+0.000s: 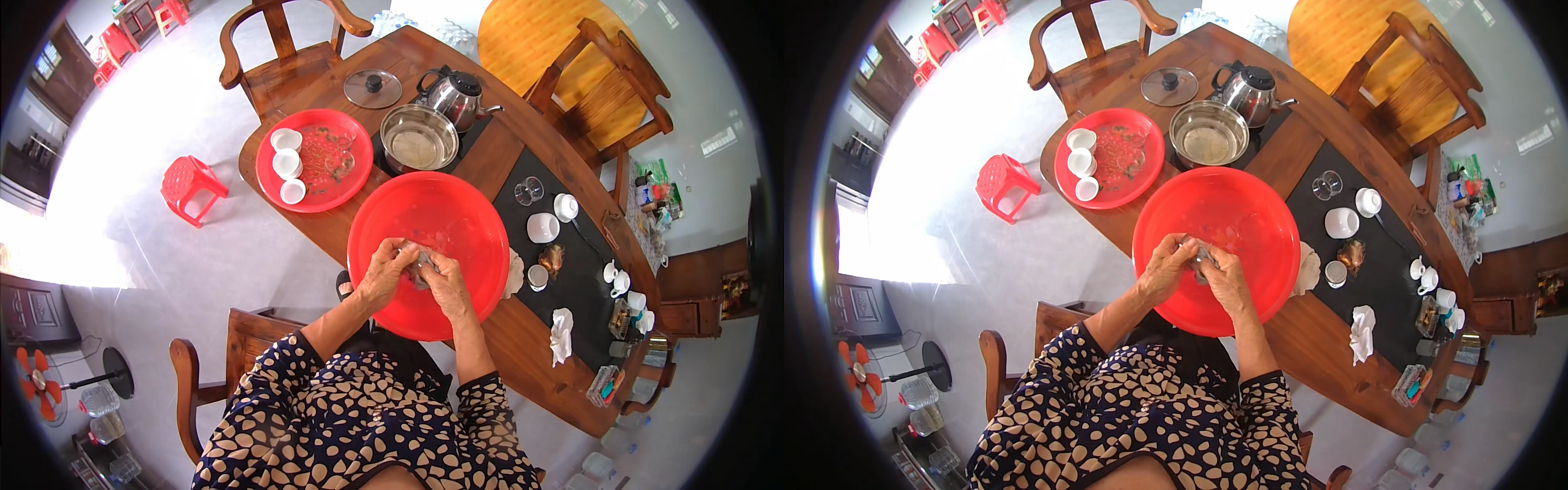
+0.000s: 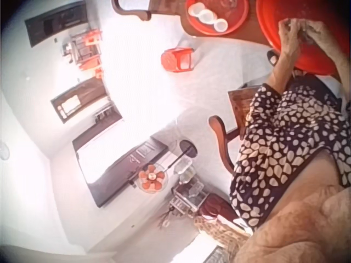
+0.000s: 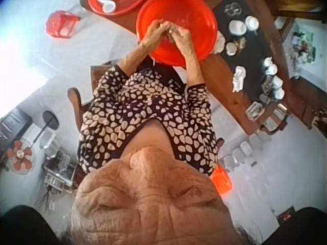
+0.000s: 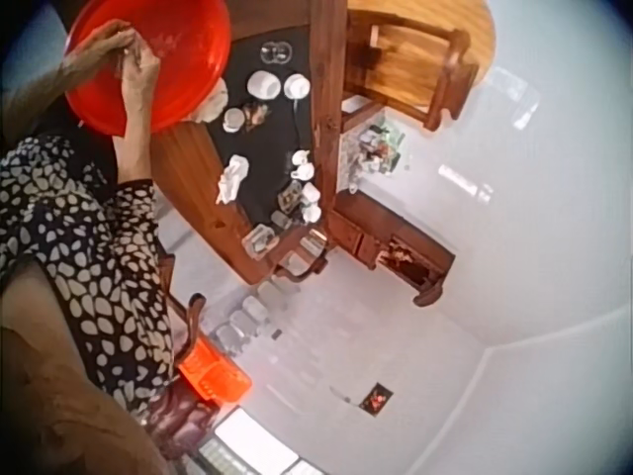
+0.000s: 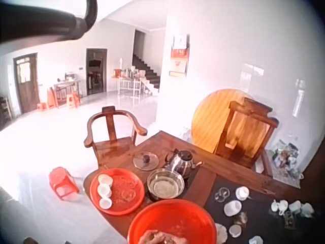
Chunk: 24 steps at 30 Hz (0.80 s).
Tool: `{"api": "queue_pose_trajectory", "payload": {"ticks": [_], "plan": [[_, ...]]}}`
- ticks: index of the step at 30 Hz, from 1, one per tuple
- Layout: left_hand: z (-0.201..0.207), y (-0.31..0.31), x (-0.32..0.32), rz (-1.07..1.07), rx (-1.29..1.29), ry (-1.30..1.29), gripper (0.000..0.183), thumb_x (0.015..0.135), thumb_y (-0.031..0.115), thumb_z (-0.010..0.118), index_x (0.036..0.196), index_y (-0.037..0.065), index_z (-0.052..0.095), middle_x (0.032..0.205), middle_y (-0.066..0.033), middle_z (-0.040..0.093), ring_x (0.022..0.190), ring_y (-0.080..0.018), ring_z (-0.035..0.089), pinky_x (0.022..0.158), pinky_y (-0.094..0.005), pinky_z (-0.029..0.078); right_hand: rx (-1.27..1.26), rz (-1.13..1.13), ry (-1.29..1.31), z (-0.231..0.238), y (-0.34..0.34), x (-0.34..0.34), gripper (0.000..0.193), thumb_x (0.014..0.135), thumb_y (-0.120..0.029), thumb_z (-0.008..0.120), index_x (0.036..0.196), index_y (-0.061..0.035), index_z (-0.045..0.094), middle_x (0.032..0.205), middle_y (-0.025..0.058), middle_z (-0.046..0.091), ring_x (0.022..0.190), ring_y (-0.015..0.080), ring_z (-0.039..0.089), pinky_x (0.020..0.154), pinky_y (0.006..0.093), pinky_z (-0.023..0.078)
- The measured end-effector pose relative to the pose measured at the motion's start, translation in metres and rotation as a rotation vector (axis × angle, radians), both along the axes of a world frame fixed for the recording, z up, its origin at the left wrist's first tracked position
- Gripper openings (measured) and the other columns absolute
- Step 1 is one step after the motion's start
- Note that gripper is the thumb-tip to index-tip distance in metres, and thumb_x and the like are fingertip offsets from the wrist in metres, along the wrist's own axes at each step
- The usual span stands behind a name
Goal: The person washes small white ceramic cups and clear glass tumblers using a cloth and water in a red plastic basin. They scrub the items individually and place the cleaned cups onto a red tray on the table.
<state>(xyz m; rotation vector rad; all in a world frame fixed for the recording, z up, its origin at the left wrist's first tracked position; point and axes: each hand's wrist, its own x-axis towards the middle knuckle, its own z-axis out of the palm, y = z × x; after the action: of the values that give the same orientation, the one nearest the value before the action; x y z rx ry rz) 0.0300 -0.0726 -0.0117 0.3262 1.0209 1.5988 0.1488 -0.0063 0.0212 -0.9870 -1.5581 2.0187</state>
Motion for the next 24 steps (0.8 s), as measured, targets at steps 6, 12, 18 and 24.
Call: {"api": "queue_pose_trajectory", "payload": {"ticks": [6, 12, 18, 24], "plan": [[0.011, 0.004, -0.001, -0.009, -0.006, -0.031, 0.031, 0.089, 0.023, 0.059, 0.108, 0.001, 0.046, 0.096, -0.0050, 0.056, 0.082, -0.0118, 0.053, 0.074, -0.0281, 0.044, -0.332, -0.253, 0.316, -0.001, -0.006, 0.005, 0.021, 0.086, -0.006, 0.056, 0.106, -0.0015, 0.060, 0.084, 0.0003, 0.061, 0.066, 0.0072, 0.055, 0.057, 0.0233, 0.048], [0.009, 0.000, 0.002, -0.005, -0.006, -0.028, 0.030, 0.089, 0.023, 0.058, 0.107, 0.003, 0.047, 0.099, -0.0061, 0.056, 0.087, -0.0133, 0.054, 0.076, -0.0293, 0.044, -0.505, -0.473, 0.399, 0.012, -0.004, -0.002, 0.017, 0.088, -0.010, 0.055, 0.103, -0.0047, 0.061, 0.083, 0.0003, 0.061, 0.065, 0.0073, 0.056, 0.053, 0.0227, 0.050], [0.006, -0.011, -0.006, 0.062, 0.072, -0.273, 0.025, 0.091, 0.021, 0.054, 0.111, 0.008, 0.047, 0.099, -0.0070, 0.060, 0.090, -0.0178, 0.059, 0.073, -0.0305, 0.047, 0.026, -0.267, -0.093, -0.020, 0.006, 0.021, 0.018, 0.084, -0.010, 0.054, 0.100, -0.0050, 0.060, 0.089, 0.0046, 0.060, 0.069, 0.0160, 0.059, 0.052, 0.0292, 0.048], [0.000, -0.005, -0.015, 0.071, 0.024, -0.351, 0.033, 0.091, 0.025, 0.053, 0.120, 0.012, 0.044, 0.099, -0.0073, 0.061, 0.088, -0.0183, 0.060, 0.073, -0.0312, 0.047, 0.945, 0.138, -0.814, -0.029, -0.018, 0.018, 0.031, 0.073, -0.006, 0.059, 0.104, -0.0084, 0.056, 0.103, 0.0142, 0.048, 0.090, 0.0371, 0.054, 0.072, 0.0453, 0.047]]}}
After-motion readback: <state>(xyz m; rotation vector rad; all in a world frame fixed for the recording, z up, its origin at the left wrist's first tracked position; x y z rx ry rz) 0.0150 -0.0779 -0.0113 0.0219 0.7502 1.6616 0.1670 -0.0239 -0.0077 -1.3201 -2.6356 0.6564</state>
